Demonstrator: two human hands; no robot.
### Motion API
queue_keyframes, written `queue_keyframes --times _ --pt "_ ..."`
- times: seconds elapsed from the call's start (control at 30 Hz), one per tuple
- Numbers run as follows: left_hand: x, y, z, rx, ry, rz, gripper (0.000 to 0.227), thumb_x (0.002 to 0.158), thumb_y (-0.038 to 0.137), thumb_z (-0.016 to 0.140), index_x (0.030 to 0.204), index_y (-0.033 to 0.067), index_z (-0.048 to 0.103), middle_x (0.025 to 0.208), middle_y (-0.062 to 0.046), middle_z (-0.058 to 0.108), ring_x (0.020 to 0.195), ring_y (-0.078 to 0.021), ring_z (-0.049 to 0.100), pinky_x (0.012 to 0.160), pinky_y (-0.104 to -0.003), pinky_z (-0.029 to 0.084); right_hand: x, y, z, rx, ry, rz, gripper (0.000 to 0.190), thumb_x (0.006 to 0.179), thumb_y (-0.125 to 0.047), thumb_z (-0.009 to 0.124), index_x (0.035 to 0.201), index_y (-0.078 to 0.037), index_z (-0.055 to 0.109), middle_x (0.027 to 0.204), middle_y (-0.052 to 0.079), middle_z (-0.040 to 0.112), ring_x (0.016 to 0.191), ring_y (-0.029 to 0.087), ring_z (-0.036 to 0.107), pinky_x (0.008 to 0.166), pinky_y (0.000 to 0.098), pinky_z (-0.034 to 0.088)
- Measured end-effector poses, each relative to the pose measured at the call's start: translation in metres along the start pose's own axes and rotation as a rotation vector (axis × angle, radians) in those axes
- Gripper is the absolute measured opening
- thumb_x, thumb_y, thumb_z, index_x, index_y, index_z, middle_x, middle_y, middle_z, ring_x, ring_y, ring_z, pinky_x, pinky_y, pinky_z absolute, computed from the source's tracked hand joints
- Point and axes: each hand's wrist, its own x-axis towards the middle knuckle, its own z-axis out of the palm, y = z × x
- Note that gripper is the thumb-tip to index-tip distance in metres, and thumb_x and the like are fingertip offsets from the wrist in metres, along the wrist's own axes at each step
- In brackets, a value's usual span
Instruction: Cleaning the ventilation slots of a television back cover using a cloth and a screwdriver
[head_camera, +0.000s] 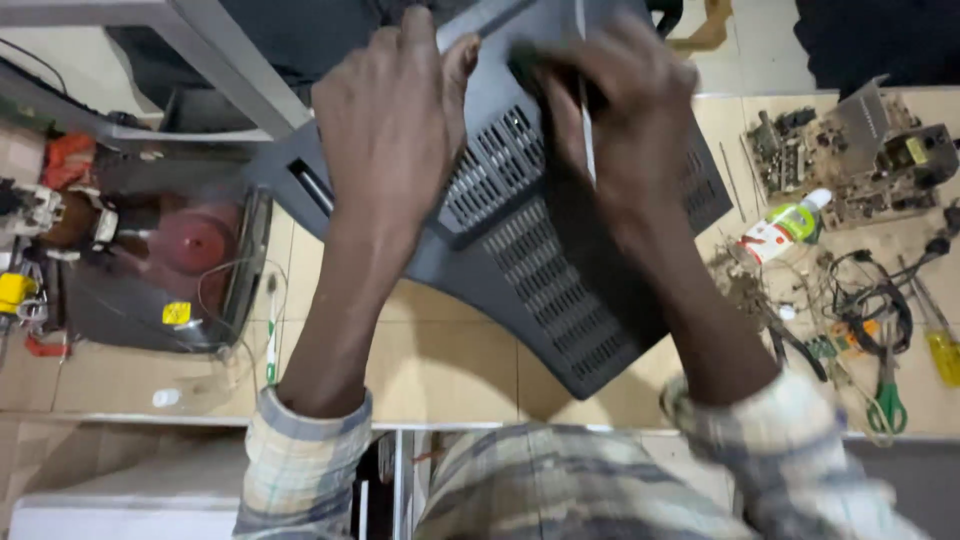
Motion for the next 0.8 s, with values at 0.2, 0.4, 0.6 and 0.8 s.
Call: queue_keyframes --times 0.2,0.4,0.6,0.8 --pt "0.003 0.000 0.006 -0.075 -0.107 -0.122 0.033 0.109 0.044 0.056 0.100 0.0135 0.065 0.081 -0.011 0.072 0.064 -0.0358 0.071 0.050 -0.048 0.050 0.010 -0.024 0.007 0.037 -0.010 -0.071 0.007 0.102 -0.001 0.080 0.109 -0.005 0.080 0.093 0.012 0.070 0.083 0.030 0.065 0.073 0.0388 0.046" --pt "0.002 0.003 0.012 -0.025 -0.044 -0.112 0.036 0.108 0.048 0.056 0.100 0.0148 0.065 0.078 -0.007 0.072 0.062 -0.0296 0.072 0.047 -0.041 0.050 -0.033 -0.036 -0.016 0.004 -0.107 0.102 0.007 0.104 0.002 0.080 0.110 0.000 0.080 0.091 0.014 0.061 0.073 0.026 0.059 0.064 0.0356 0.042" --pt "-0.001 0.003 0.011 -0.033 0.030 -0.058 0.004 0.094 0.024 0.060 0.094 0.0202 0.061 0.072 -0.003 0.060 0.057 -0.0283 0.063 0.044 -0.041 0.043 0.012 -0.023 0.013 -0.023 -0.005 -0.102 0.010 0.099 0.001 0.079 0.108 -0.004 0.081 0.095 0.015 0.070 0.082 0.032 0.070 0.068 0.0394 0.049" --pt "0.001 0.003 0.016 -0.102 -0.046 -0.150 0.033 0.106 0.044 0.058 0.095 0.0150 0.068 0.079 -0.009 0.073 0.066 -0.0308 0.073 0.052 -0.042 0.053 -0.039 -0.058 -0.016 -0.018 -0.081 0.064 0.017 0.104 0.004 0.071 0.118 -0.002 0.078 0.092 0.015 0.061 0.078 0.032 0.061 0.069 0.0392 0.043"
